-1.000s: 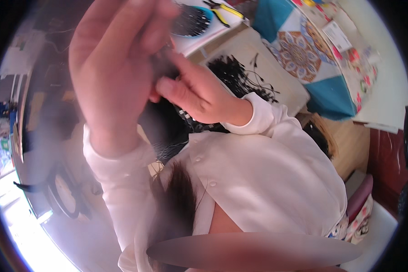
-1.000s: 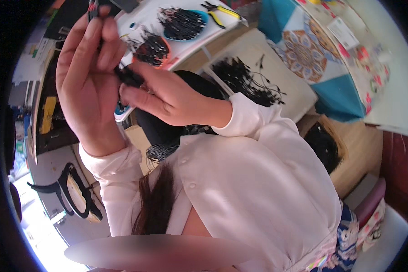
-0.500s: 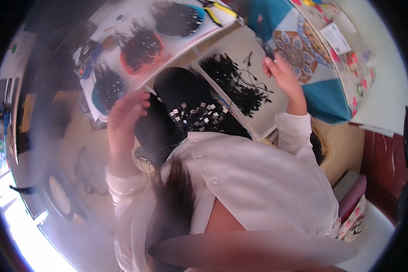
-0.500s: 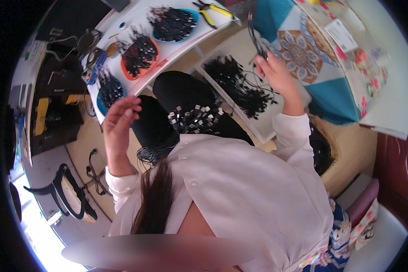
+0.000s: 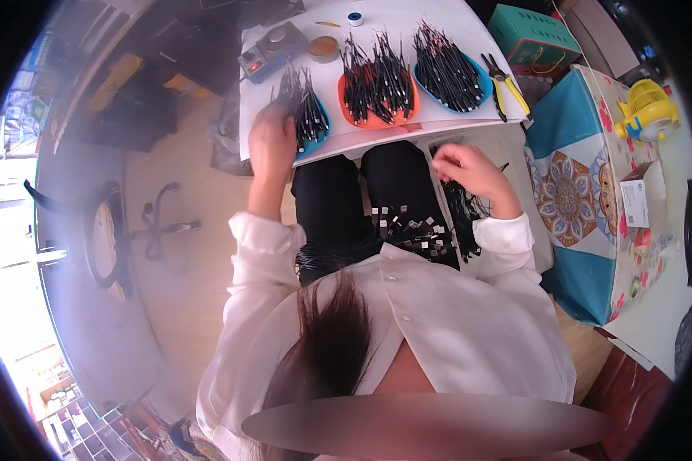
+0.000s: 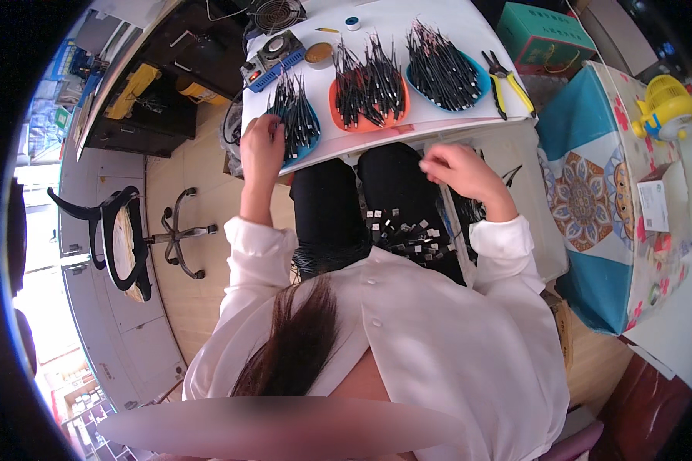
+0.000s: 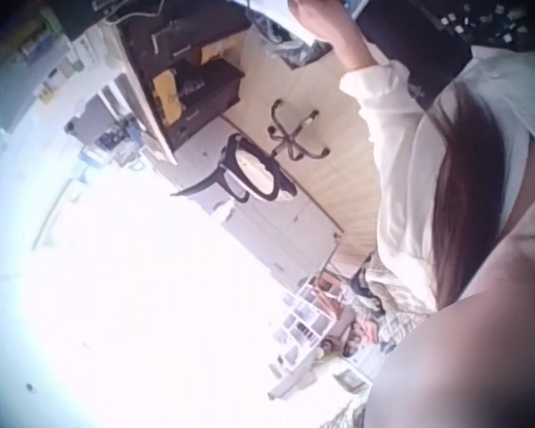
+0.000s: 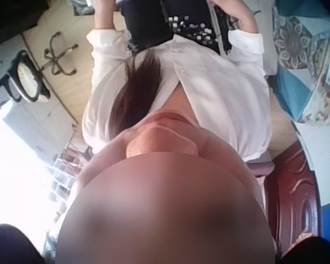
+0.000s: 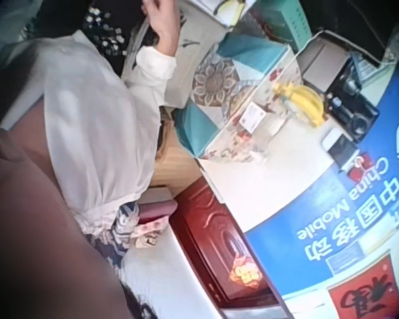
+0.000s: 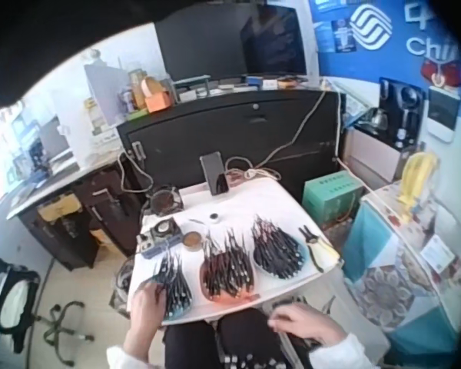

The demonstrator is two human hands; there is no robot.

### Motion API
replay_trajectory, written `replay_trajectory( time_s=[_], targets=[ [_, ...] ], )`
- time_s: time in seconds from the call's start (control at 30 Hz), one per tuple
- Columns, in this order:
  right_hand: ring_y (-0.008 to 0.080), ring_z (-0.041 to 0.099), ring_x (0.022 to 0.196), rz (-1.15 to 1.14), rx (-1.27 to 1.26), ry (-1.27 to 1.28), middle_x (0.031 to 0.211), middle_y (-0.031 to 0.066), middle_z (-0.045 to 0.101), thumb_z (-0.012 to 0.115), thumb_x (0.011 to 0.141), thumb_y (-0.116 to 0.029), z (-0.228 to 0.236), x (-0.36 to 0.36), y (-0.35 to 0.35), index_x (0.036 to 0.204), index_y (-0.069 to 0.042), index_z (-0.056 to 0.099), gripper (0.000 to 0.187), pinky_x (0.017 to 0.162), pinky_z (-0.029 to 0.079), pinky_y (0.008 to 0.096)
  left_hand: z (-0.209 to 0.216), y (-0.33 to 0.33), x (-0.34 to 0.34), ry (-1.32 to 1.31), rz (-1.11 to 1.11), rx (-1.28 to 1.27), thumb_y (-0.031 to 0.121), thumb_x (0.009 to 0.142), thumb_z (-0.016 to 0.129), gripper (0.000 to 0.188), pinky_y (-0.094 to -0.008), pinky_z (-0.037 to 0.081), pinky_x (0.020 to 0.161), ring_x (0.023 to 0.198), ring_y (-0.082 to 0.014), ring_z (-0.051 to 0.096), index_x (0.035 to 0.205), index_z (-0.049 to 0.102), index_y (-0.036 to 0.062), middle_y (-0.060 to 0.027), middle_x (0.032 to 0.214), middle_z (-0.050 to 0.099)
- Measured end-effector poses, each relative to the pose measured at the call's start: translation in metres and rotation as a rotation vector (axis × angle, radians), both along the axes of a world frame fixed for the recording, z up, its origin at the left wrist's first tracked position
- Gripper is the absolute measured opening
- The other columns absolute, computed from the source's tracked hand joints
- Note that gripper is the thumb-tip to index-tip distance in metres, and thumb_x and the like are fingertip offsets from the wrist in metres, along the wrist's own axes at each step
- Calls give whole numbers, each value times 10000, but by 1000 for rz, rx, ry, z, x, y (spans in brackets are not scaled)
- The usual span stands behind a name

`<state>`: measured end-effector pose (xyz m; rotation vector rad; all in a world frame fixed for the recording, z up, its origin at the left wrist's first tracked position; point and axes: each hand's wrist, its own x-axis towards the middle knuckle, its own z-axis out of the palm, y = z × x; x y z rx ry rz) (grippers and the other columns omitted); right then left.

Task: The person sits on the floor and repeatedly picks up black wires, attaches small connectors to their ends, and places the finished units into trays. The person handles the wires and connectors by hand and organizes the completed items into separate containers.

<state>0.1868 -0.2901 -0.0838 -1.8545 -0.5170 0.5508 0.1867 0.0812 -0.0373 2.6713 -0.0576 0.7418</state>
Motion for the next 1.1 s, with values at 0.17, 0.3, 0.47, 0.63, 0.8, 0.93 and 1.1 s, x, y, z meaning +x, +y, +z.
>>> replay_trajectory(
  time_s=[0.17,0.3,0.47,0.63,0.8,0.93,1.1],
  targets=[
    [266,652,696,-181,-97,-439,759,119,662,628,899,-192,48,58,84,887,-13,617,179,640,492,359,-8,-3,12,71,-129,-263,14,774,645,167,-447,480,753,845,-388,598,940,656,-1,-189,900,636],
    [326,651,787,-295,-409,-593,831,129,664,659,853,-207,35,100,134,870,-39,612,176,694,509,425,-6,-11,12,36,-109,-267,40,779,674,196,-440,479,775,867,-382,601,969,661,-7,-186,914,640],
    [313,658,815,-349,-495,-680,841,106,664,707,813,-235,17,110,151,832,-60,611,200,686,522,431,-13,-19,36,23,7,-62,100,788,707,211,-435,490,760,842,-378,610,964,655,-4,-183,931,630],
    [310,660,788,-345,-453,-660,852,99,667,700,822,-234,14,109,152,826,-70,619,183,664,518,428,-27,-18,49,90,88,-85,86,828,643,113,-464,467,761,865,-394,578,883,599,-3,-191,894,594],
    [257,652,709,-379,-100,-590,836,86,655,701,836,-182,32,103,148,871,-53,630,152,625,505,368,-21,-16,47,-46,71,-158,66,855,591,59,-467,454,759,858,-393,557,881,582,14,-181,873,584],
    [163,617,621,-558,332,-828,819,72,638,701,848,-102,55,87,143,925,-31,626,129,570,487,269,7,-21,42,-380,-28,-270,70,904,559,82,-437,450,762,861,-350,560,929,514,7,-158,879,592],
    [38,599,696,-532,540,-616,886,50,698,657,901,-61,80,51,142,976,2,602,112,587,483,186,38,-59,14,-194,-255,-940,77,1018,437,104,-184,413,583,637,-76,494,1058,407,-14,-135,901,661]
  ],
)
